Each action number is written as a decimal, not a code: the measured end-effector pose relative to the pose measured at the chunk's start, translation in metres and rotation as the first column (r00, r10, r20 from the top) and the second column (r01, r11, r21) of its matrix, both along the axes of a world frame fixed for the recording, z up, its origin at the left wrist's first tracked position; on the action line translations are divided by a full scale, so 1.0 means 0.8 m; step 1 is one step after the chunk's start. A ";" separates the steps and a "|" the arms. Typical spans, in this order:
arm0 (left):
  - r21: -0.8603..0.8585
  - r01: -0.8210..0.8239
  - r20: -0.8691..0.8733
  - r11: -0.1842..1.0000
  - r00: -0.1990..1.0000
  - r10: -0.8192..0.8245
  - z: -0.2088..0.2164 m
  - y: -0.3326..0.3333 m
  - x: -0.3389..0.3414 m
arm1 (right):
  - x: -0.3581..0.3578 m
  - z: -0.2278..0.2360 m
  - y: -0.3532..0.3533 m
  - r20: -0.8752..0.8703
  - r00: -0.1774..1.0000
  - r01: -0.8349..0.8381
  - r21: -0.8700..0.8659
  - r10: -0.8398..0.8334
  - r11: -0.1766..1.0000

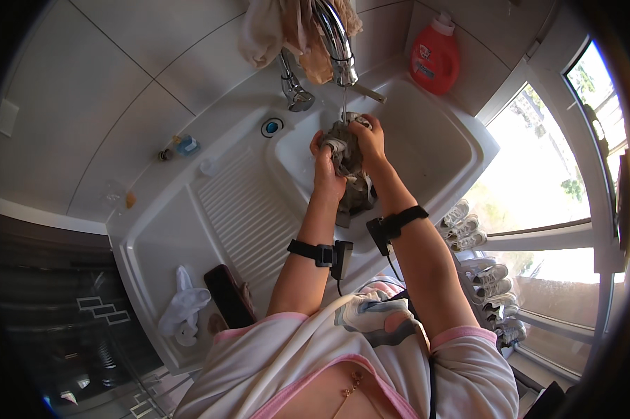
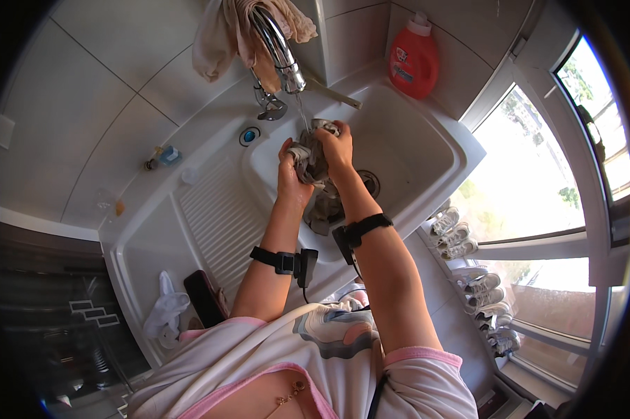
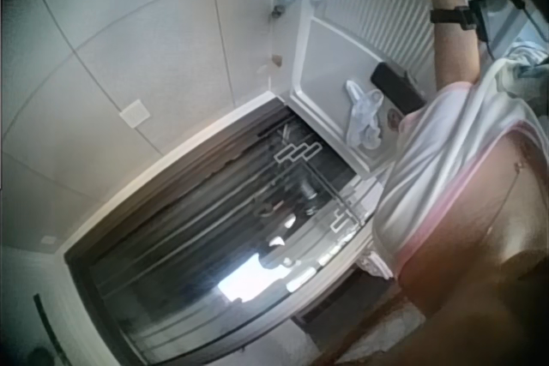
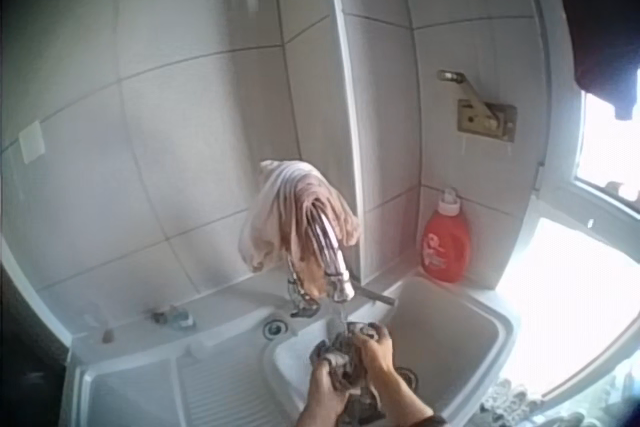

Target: Washing a piece of cloth or rag by hand in a sink.

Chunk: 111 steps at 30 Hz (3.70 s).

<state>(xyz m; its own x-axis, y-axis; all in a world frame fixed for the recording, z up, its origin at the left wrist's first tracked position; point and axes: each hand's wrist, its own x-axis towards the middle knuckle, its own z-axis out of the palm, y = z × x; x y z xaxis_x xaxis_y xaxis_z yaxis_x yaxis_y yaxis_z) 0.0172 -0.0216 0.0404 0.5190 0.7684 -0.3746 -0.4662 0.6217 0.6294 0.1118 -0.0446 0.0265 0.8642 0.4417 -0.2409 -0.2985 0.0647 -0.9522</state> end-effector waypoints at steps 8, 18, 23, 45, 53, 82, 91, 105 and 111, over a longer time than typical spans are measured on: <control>0.227 0.504 0.502 0.833 0.672 -0.544 0.003 0.018 -0.009 | -0.068 0.034 -0.037 0.907 0.421 0.113 -0.083 0.028 0.990; 0.093 0.410 0.387 0.907 0.824 -0.413 0.003 0.022 0.001 | -0.072 0.058 -0.021 0.882 0.463 0.172 -0.186 0.088 0.967; 0.146 0.414 0.295 0.898 0.849 -0.439 -0.005 0.032 0.005 | -0.064 0.046 -0.006 0.857 0.512 0.192 -0.185 0.063 0.964; -0.286 0.286 -0.134 0.914 0.933 -0.334 -0.015 0.059 -0.035 | -0.003 -0.022 -0.091 -0.395 0.758 -0.556 0.021 0.518 0.831; -0.152 0.556 -0.577 0.817 0.621 -0.530 -0.008 0.057 -0.074 | -0.025 0.051 -0.079 0.189 0.695 -0.294 -0.806 0.694 0.514; 0.815 0.421 -0.488 0.398 0.869 0.082 0.036 0.066 -0.032 | -0.001 0.108 -0.051 0.619 0.605 -0.189 -0.499 0.501 0.846; 0.620 0.491 -0.622 0.612 0.783 0.002 0.046 0.095 -0.044 | 0.001 0.086 -0.034 0.504 0.837 -0.121 -0.209 0.213 0.970; 0.549 0.337 -0.455 0.765 0.888 -0.064 0.064 0.115 -0.019 | 0.009 0.084 -0.035 0.318 0.925 -0.203 -0.048 0.207 0.978; 0.458 0.462 -0.525 0.760 0.830 -0.188 0.061 0.135 -0.012 | 0.008 0.085 -0.042 0.354 0.910 -0.183 -0.124 0.216 0.975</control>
<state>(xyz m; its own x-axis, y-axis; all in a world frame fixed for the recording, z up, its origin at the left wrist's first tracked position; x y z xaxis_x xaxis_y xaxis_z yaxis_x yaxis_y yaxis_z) 0.0073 0.0862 0.0892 0.6687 0.7190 -0.1896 0.0971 0.1683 0.9809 0.1178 -0.0785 0.0948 0.7949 0.6061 0.0280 0.0707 -0.0467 -0.9964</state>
